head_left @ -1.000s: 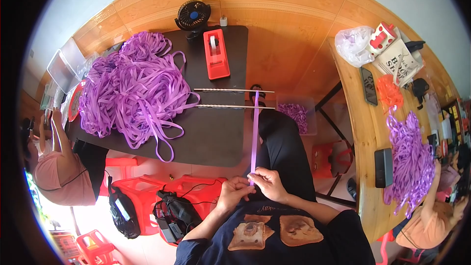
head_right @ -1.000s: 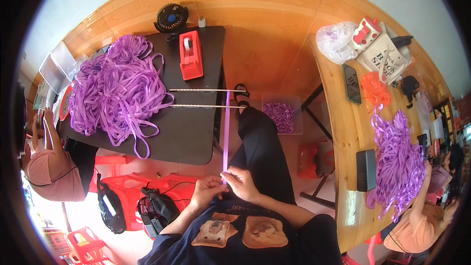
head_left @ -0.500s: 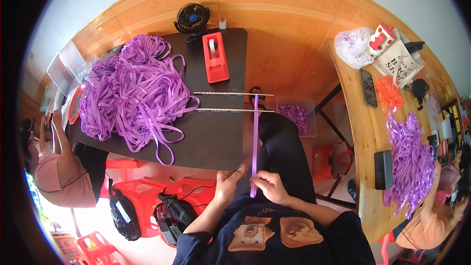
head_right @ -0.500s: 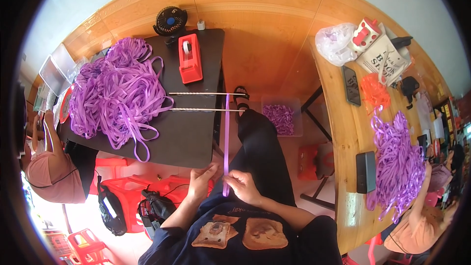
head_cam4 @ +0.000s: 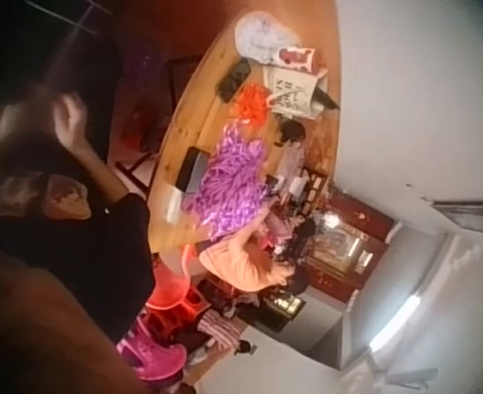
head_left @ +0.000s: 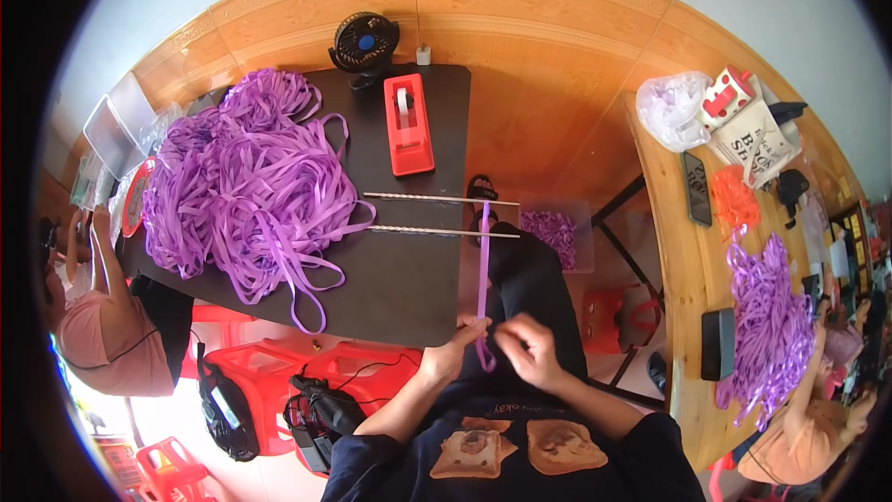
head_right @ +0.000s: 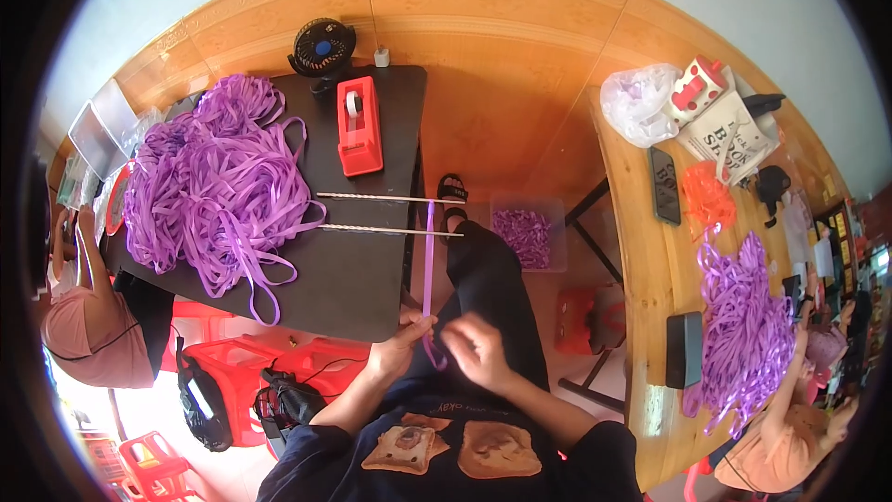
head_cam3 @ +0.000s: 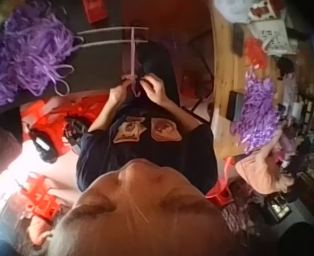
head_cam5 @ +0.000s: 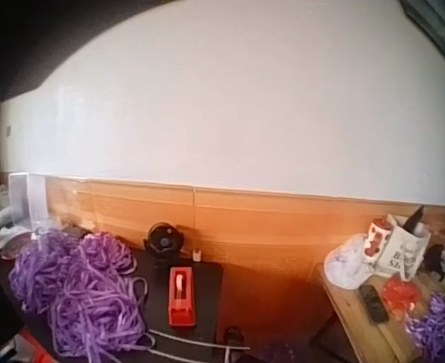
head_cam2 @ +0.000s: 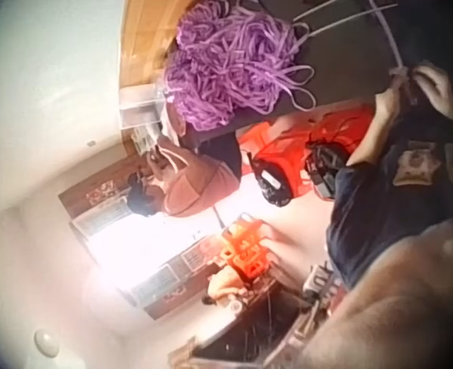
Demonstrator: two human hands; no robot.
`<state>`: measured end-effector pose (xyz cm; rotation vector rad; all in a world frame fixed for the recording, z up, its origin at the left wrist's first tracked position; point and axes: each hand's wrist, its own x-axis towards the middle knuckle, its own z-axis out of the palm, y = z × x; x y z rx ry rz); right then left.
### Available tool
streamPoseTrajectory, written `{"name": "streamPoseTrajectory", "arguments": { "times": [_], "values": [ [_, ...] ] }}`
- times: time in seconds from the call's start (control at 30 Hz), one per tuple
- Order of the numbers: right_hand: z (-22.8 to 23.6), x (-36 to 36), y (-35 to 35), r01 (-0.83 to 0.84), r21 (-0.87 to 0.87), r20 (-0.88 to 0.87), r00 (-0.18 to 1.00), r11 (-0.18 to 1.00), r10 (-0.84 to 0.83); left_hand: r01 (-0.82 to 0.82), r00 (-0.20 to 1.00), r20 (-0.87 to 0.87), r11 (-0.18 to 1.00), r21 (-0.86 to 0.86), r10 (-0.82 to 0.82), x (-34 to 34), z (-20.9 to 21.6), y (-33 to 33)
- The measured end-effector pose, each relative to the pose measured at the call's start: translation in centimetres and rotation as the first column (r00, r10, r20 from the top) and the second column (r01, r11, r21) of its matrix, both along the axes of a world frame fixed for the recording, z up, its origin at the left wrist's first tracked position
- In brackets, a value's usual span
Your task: Making purple ribbon bows using a metal rod jig for assembly.
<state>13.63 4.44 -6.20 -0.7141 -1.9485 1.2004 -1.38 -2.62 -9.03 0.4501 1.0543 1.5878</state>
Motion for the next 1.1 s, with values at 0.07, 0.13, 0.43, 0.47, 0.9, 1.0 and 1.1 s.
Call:
{"name": "streamPoseTrajectory", "arguments": {
  "times": [0.07, 0.13, 0.43, 0.47, 0.9, 1.0, 1.1],
  "values": [
    [0.2, -0.9, 3.3, 0.180, 0.461, -0.011, 0.980, 0.869, -0.197, 0.043, 0.998, 0.052, 0.999, 0.008, -0.044, -0.5, 0.5, -0.2],
    [1.7, -2.6, 5.4, 0.199, 0.621, -0.068, 0.977, 0.758, -0.200, 0.094, 0.990, 0.103, 0.995, 0.022, -0.096, -0.6, 0.8, -0.2],
    [2.2, -5.7, 8.9, -0.003, 0.920, 0.067, 0.987, 0.391, -0.148, 0.146, 0.967, 0.219, 0.988, -0.047, -0.132, -0.3, 0.5, -0.2],
    [2.4, -6.0, 8.8, -0.005, 0.927, 0.063, 0.988, 0.376, -0.142, 0.161, 0.964, 0.222, 0.986, -0.036, -0.150, -0.3, 0.4, -0.2],
    [4.0, -4.6, 7.4, -0.074, 0.959, 0.108, 0.988, 0.273, -0.112, 0.162, 0.875, 0.441, 0.980, 0.118, -0.198, 0.4, 2.0, -0.5],
    [4.9, -4.5, 7.0, -0.065, 0.961, 0.098, 0.989, 0.269, -0.109, 0.138, 0.846, 0.493, 0.976, 0.167, -0.204, 1.1, 2.0, -0.8],
    [5.5, -4.5, 6.9, -0.060, 0.966, 0.089, 0.990, 0.250, -0.107, 0.105, 0.822, 0.540, 0.980, 0.171, -0.182, 1.1, 1.7, -0.8]
  ]
}}
